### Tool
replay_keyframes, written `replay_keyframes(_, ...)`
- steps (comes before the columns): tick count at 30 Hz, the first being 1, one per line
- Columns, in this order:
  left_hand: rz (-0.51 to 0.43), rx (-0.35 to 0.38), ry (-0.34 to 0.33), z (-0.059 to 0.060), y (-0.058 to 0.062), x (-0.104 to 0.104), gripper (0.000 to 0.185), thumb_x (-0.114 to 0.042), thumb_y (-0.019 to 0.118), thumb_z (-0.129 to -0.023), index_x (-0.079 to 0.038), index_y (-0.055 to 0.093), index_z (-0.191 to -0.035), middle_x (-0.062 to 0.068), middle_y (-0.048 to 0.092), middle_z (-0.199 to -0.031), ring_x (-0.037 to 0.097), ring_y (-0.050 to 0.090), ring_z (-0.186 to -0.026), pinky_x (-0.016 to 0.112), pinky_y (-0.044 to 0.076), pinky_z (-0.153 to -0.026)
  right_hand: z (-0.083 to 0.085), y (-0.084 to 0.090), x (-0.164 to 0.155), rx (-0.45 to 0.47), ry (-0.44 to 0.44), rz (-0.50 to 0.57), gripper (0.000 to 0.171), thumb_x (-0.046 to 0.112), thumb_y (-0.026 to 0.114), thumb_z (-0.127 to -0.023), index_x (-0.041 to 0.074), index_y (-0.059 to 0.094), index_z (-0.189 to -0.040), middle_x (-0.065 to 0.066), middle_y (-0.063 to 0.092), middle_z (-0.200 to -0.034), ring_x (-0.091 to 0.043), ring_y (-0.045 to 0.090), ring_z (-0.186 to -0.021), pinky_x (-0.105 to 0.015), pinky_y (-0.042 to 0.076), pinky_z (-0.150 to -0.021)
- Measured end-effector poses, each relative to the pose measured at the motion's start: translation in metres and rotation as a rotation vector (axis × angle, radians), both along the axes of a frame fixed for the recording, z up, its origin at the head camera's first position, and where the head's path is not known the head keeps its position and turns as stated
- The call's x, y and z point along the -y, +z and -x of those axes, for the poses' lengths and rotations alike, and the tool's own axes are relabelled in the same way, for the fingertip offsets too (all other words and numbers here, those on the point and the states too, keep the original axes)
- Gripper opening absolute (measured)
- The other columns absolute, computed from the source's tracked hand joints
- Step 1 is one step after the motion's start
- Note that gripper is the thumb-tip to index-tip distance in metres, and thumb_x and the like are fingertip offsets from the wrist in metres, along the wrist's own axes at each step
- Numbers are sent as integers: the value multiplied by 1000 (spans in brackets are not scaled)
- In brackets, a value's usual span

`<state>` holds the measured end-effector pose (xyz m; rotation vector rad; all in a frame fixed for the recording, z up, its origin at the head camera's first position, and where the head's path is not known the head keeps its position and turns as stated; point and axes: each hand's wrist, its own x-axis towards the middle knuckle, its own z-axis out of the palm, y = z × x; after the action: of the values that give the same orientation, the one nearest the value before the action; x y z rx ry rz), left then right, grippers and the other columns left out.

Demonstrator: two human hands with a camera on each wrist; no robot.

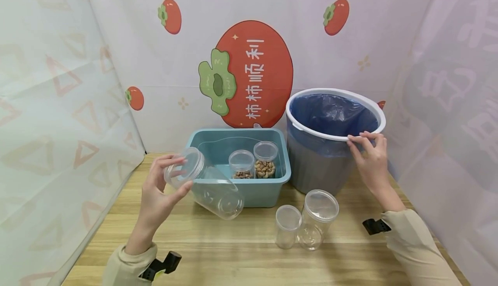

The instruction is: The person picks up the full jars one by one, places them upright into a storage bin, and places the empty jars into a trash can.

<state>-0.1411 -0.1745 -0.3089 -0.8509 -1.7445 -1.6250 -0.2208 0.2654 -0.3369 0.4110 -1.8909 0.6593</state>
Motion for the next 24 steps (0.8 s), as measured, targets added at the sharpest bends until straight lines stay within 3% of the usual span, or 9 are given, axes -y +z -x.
replay_keyframes(9,-91,-4,-44,7,16,-14,48,20,61,-64,13,48,-109,12,42,-112,21,51,-100,22,45,-83,0,0,0,-1,0,0,23,-12,68,-67,-4,64,-88,-29,47,-94,-42,43,-91,-40,31,-80)
replay_keyframes(24,-158,-9,37,29,48,-53,45,4,69,-68,13,49,-107,7,43,-112,23,50,-102,27,40,-91,0,0,1,-1,-5,1,23,-12,68,-67,-4,63,-88,-29,46,-94,-43,43,-91,-40,32,-81)
